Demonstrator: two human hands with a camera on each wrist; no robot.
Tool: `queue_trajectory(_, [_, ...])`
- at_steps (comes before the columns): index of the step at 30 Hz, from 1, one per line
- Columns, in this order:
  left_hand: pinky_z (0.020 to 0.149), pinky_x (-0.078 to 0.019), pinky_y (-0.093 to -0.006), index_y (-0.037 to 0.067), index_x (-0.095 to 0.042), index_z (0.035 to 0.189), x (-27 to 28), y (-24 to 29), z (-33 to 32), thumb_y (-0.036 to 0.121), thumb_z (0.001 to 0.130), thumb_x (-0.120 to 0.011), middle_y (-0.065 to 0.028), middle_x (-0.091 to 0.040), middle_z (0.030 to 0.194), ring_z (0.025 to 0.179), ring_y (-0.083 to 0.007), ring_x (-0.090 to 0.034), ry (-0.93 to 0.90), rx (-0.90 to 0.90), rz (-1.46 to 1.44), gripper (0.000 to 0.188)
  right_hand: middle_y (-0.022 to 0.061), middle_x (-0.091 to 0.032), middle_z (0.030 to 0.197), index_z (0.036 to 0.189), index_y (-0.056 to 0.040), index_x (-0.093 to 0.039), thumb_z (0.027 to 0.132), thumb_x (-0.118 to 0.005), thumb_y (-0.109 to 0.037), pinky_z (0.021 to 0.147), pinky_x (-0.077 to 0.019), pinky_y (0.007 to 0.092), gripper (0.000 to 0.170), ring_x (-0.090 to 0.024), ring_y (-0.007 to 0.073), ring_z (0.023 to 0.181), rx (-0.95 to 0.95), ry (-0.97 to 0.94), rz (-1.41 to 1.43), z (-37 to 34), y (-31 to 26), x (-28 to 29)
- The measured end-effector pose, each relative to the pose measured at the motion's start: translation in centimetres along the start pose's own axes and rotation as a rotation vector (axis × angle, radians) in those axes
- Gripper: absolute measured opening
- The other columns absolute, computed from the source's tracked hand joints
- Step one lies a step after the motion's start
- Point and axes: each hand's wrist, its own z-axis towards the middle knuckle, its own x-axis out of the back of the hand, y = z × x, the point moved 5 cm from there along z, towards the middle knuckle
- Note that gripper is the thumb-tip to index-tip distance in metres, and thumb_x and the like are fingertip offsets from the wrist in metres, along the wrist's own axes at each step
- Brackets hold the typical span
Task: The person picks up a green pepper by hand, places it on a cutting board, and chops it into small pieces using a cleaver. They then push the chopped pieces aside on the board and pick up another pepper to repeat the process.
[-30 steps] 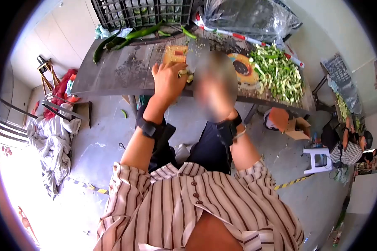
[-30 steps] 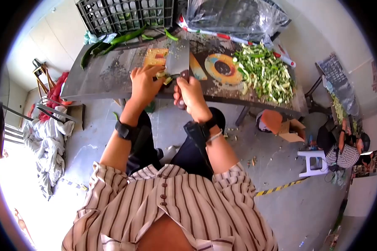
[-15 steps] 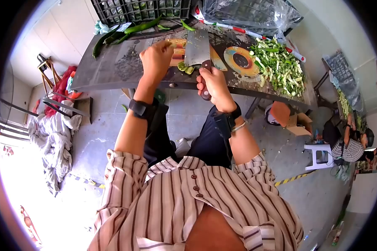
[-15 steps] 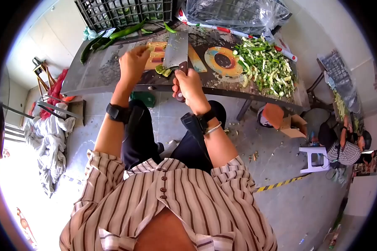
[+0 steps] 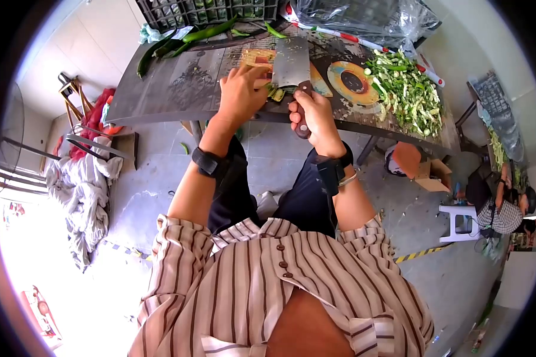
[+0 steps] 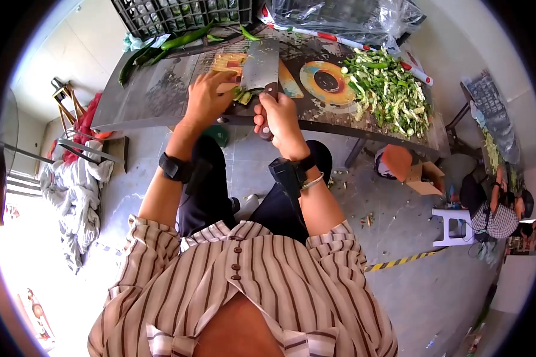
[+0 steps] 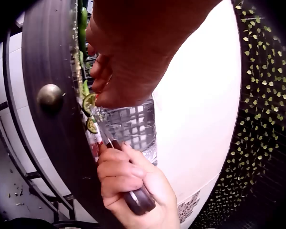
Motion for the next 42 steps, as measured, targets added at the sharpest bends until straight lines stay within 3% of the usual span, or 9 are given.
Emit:
queue_trajectory(8, [0.092,-0.0368,-0.0397,0.022,-0.070,0.112,-1.5,0.7,-1.6,0.022,0.077,-0.071,0.0004,-0.065,0.111,0.106,-0.0239,-0.056,0.004,-0.092,0.070,0.036,0.0004,-0.053,0.074,0.101,-0.0058,-0.053,0.097,-0.057,-0.022,0.049,-0.0423,0.0238,0.017,-0.050,0.0078,0.055,0.040,0.013,0.019,-2.1,-1.7,1.8])
queue_trajectory(9, [0.092,-0.0368,-0.0397,0.022,-0.070,0.112,-1.6,0.7,-1.8,0.022,0.077,-0.071,0.0004,-0.065,0.111,0.106,-0.0239,-0.056,0.006,-0.082,0.063,0.036,0.0009,-0.053,0.073,0.102,-0.0052,-0.052,0.098,-0.055,-0.021,0.046,-0.0417,0.0243,0.017,-0.050,0.0082,0.053,0.457,0.025,-0.632,0.1,-0.4,5.4])
queue_trajectory(12, [0.092,-0.0367,-0.0396,0.020,-0.071,0.110,-1.9,0.8,-1.9,0.024,0.076,-0.072,0.0002,-0.064,0.110,0.104,-0.0236,-0.057,0.054,-0.061,0.024,0.034,0.0012,-0.053,0.073,0.103,-0.0051,-0.051,0.098,-0.055,-0.020,0.042,-0.0416,0.0256,0.016,-0.049,0.0085,0.051,0.157,0.056,-0.400,-2.7,-2.6,3.6])
queue_trajectory(14, [0.093,-0.0349,-0.0413,0.018,-0.072,0.104,-2.0,0.9,-2.1,0.026,0.075,-0.073,-0.0019,-0.064,0.098,0.101,-0.0242,-0.057,0.114,-0.070,-0.011,0.030,0.0014,-0.053,0.073,0.103,-0.0049,-0.051,0.099,-0.055,-0.019,0.040,-0.0418,0.0259,0.016,-0.049,0.0083,0.049,0.391,0.009,-0.613,-2.2,-2.1,4.6])
queue_trajectory(16, [0.094,-0.0343,-0.0414,0.017,-0.072,0.103,-2.0,1.0,-2.2,0.026,0.074,-0.074,-0.0023,-0.063,0.098,0.101,-0.0244,-0.057,0.117,-0.065,0.004,0.031,0.0017,-0.052,0.072,0.104,-0.0047,-0.050,0.099,-0.056,-0.019,0.040,-0.0421,0.0248,0.016,-0.049,0.0079,0.049,0.119,0.023,-0.234,-4.2,-3.3,1.4])
queue_trajectory(32, [0.102,-0.0336,-0.0417,0.018,-0.072,0.104,-1.2,0.9,-2.3,0.029,0.073,-0.077,-0.0012,-0.063,0.101,0.102,-0.0246,-0.057,0.175,-0.084,-0.020,0.034,0.0025,-0.050,0.063,0.092,-0.0025,-0.043,0.098,-0.056,-0.017,0.035,-0.0393,0.0251,0.020,-0.047,0.0082,0.041,0.192,-0.003,-0.615,-2.8,-3.9,0.7])
queue_trajectory(36, [0.103,-0.0335,-0.0417,0.018,-0.073,0.103,-1.4,0.9,-2.4,0.029,0.072,-0.077,-0.0013,-0.063,0.102,0.103,-0.0249,-0.057,0.163,-0.057,-0.009,0.033,0.0013,-0.052,0.071,0.102,-0.0034,-0.051,0.098,-0.055,-0.020,0.039,-0.0422,0.0235,0.017,-0.048,0.0061,0.047,0.095,-0.022,-0.573,-2.2,-2.8,2.2])
queue_trajectory(38, [0.106,-0.0306,-0.0433,0.015,-0.073,0.102,-1.5,0.8,-2.4,0.029,0.072,-0.077,-0.0026,-0.062,0.098,0.103,-0.0244,-0.056,0.183,-0.077,-0.047,0.033,0.0011,-0.052,0.071,0.103,-0.0039,-0.050,0.098,-0.056,-0.022,0.038,-0.0422,0.0239,0.019,-0.047,0.0060,0.047,0.322,-0.048,-0.842,-0.6,-1.7,4.8])
queue_trajectory(42, [0.102,-0.0348,-0.0416,0.018,-0.073,0.102,-1.4,0.8,-2.4,0.028,0.073,-0.077,-0.0011,-0.063,0.101,0.102,-0.0258,-0.057,0.165,-0.057,-0.022,0.030,0.0009,-0.057,0.076,0.100,-0.0024,-0.060,0.096,-0.057,-0.019,0.050,-0.0439,0.0222,0.017,-0.053,0.0070,0.059,0.384,0.034,-0.808,-1.3,-2.1,4.6])
